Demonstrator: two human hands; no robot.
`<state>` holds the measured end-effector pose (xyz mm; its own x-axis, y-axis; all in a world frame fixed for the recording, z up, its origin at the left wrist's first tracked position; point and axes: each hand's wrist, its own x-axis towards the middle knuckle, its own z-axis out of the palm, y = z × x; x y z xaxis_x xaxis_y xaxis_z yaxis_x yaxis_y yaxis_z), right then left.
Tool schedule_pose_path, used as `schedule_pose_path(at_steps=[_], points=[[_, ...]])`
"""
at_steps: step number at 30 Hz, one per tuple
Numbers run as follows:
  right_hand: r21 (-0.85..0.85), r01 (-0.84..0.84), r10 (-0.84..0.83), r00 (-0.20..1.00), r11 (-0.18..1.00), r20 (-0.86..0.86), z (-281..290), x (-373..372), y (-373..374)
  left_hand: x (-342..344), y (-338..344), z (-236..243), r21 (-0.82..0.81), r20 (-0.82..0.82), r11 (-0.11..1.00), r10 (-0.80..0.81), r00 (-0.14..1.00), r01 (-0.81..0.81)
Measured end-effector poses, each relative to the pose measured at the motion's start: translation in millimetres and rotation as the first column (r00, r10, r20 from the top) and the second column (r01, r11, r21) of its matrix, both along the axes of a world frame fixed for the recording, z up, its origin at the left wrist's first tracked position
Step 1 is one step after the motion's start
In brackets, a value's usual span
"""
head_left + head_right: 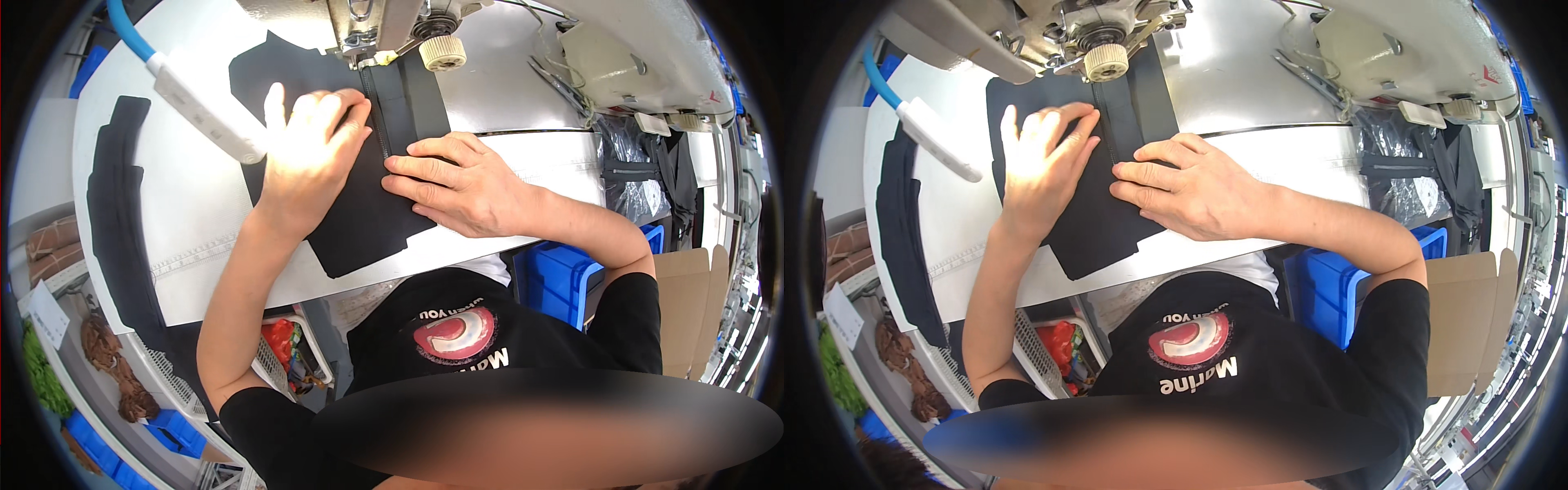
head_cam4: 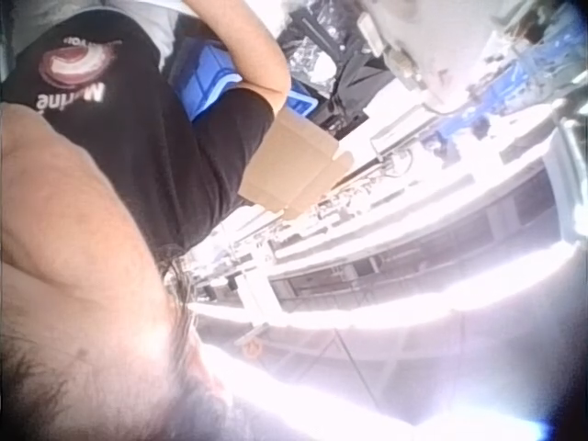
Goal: The recorder is sewing a zipper onto a piece of black leather using an industrial sewing machine.
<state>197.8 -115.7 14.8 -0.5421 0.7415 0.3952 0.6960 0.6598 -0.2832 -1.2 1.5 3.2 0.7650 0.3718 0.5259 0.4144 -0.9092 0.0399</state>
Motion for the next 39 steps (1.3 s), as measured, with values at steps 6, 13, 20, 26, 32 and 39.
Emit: schedule_pose_path(at_steps=[6,13,20,26,32,39], points=[[0.026,0.038,-0.038,0.999,0.999,0.013,-0.6,3.1,11.5,1.1,-2.3,-0.9,-0.024,-0.025,0.999,0.042,0.999,-0.042],[0.033,0.053,-0.054,0.998,0.998,0.019,-3.5,6.5,23.8,6.0,2.3,-0.5,0.040,-0.023,0.995,0.090,0.996,-0.089],[0.034,0.070,-0.072,0.996,0.997,0.051,-4.6,9.9,35.0,9.7,1.3,-5.5,0.091,-0.027,0.987,0.137,0.990,-0.134],[0.063,0.073,-0.075,0.996,0.995,0.044,-5.1,12.9,45.8,11.4,-0.8,-8.1,0.024,0.002,0.986,0.162,0.987,-0.162],[0.070,0.069,-0.072,0.997,0.995,0.042,-8.5,18.3,56.6,12.0,-2.6,-3.6,0.014,0.005,0.987,0.158,0.987,-0.158],[0.080,0.086,-0.085,0.996,0.993,-0.015,-10.5,22.0,67.2,7.4,1.3,-5.6,-0.042,0.060,0.998,0.057,0.997,-0.055]])
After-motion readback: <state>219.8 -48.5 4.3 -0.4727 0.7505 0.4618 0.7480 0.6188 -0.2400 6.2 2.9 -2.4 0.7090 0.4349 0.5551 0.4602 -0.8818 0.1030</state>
